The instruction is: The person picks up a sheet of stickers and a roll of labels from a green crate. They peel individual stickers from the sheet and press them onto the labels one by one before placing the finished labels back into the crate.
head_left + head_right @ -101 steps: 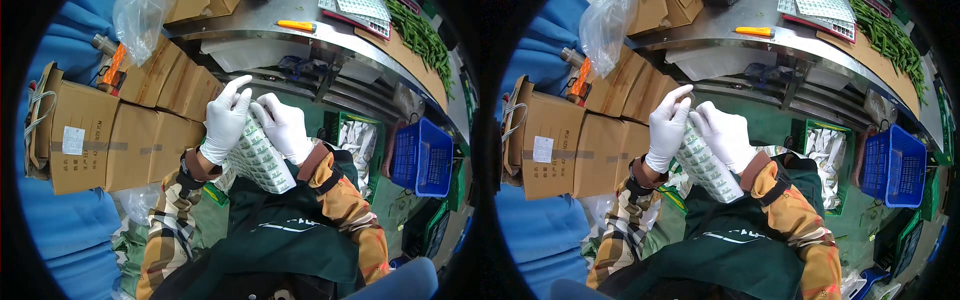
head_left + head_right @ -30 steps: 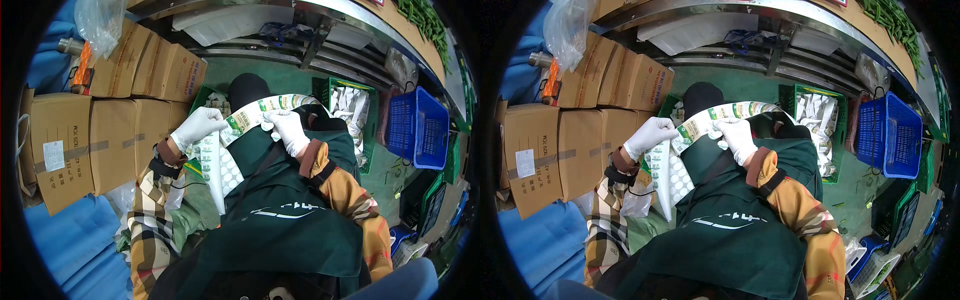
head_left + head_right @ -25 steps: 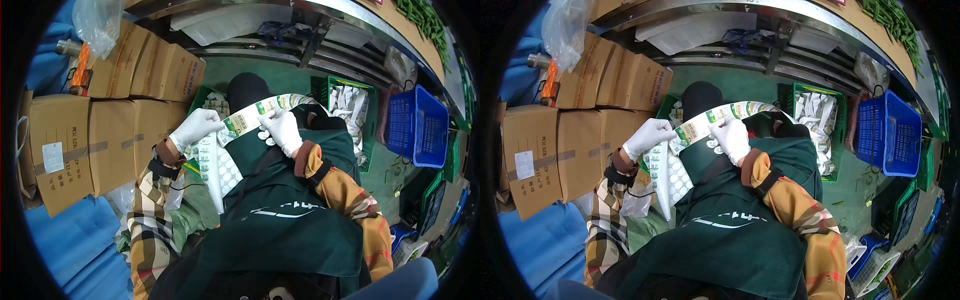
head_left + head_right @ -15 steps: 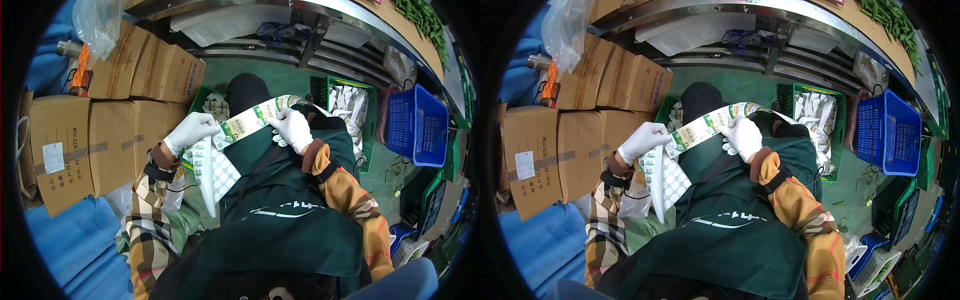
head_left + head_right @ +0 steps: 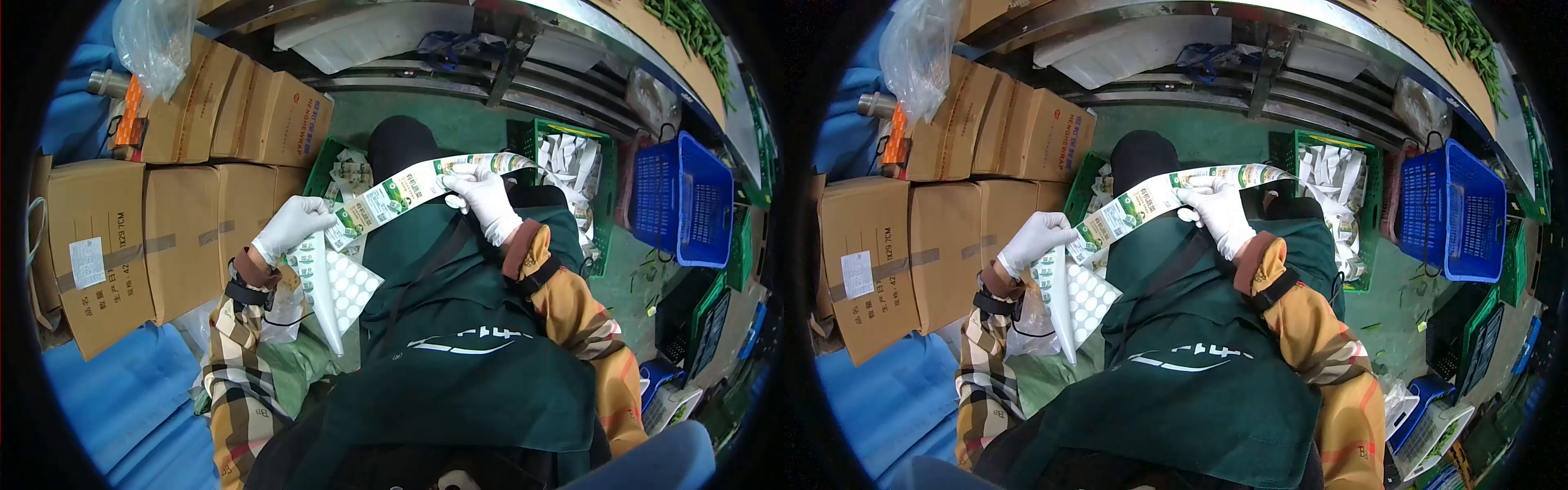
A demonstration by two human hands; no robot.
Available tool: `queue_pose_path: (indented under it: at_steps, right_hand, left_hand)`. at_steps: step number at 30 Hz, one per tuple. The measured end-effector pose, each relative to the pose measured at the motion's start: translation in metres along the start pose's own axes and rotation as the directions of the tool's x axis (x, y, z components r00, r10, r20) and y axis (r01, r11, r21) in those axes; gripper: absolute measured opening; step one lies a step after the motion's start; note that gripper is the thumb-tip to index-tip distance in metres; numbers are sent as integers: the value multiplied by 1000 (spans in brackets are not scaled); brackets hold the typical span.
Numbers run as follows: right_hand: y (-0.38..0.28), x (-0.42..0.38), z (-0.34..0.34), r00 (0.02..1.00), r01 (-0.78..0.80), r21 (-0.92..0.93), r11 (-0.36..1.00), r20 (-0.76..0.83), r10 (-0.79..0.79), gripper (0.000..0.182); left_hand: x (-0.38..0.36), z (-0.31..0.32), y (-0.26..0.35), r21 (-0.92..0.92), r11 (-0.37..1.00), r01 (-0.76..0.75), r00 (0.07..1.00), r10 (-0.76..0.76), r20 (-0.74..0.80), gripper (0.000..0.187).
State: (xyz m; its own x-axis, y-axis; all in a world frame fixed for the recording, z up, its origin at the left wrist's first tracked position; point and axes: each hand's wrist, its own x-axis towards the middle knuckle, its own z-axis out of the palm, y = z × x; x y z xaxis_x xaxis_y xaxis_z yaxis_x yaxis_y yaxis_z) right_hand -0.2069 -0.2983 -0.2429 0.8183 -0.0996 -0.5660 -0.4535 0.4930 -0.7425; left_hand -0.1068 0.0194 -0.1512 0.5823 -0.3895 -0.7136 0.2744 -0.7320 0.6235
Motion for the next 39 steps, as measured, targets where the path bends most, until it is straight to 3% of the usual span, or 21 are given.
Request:
queue_pose_path:
  at_steps: [7, 11, 12, 13, 16, 17, 19, 22, 23, 25, 31, 34, 37, 39]
  right_hand:
    - [4, -11, 20, 992, 64, -89, 994, -106, -73, 32]
    - [13, -8, 17, 961, 91, -502, 860, -181, -208, 44]
    - [11, -7, 12, 957, 80, -534, 842, -196, -215, 50]
    - [18, -4, 3, 921, 181, -580, 794, -184, -344, 47]
    - [7, -13, -12, 969, 150, -241, 959, -157, -191, 28]
    - [10, -13, -18, 963, 214, -191, 958, -122, -239, 24]
    - [10, -14, -16, 976, 194, -81, 978, -88, -201, 24]
    - [2, -24, 2, 985, 164, -199, 966, -27, -173, 27]
    - [-6, -33, 13, 988, 147, -112, 983, -30, -151, 25]
    - [9, -23, 10, 988, 154, -203, 967, 31, -150, 25]
    - [24, -19, 11, 996, 78, -268, 960, -14, -85, 28]
    - [27, -15, 11, 987, 89, -553, 828, -60, -146, 35]
    - [19, -14, -1, 976, 9, -853, 522, -106, -189, 41]
    - [9, -13, -7, 993, -8, -691, 723, -90, -75, 38]
  left_hand:
    - [3, -3, -14, 18, 1000, 2, 1000, -2, -1, 17]
    - [-1, -1, -17, 15, 1000, 4, 1000, -4, -15, 19]
    - [-1, -1, -16, 9, 1000, 2, 1000, -2, -19, 19]
    - [-2, -2, -17, 53, 998, 17, 999, -15, -35, 19]
    - [-1, -11, -43, 159, 986, 47, 996, -34, -86, 18]
    - [-1, -14, -52, 173, 983, 63, 995, -48, -90, 18]
    - [-5, -18, -59, 202, 975, 96, 992, -78, -96, 19]
    - [-7, -17, -64, 219, 970, 105, 991, -84, -103, 19]
    - [-8, -17, -65, 215, 971, 106, 991, -85, -103, 19]
    - [-8, -16, -67, 211, 971, 115, 990, -96, -99, 19]
    - [-5, -15, -76, 204, 972, 117, 991, -99, -95, 19]
    - [-3, -14, -81, 229, 965, 128, 989, -106, -105, 20]
    - [1, -14, -97, 258, 956, 140, 987, -114, -111, 21]
    - [4, -17, -102, 362, 919, 155, 982, -104, -155, 22]
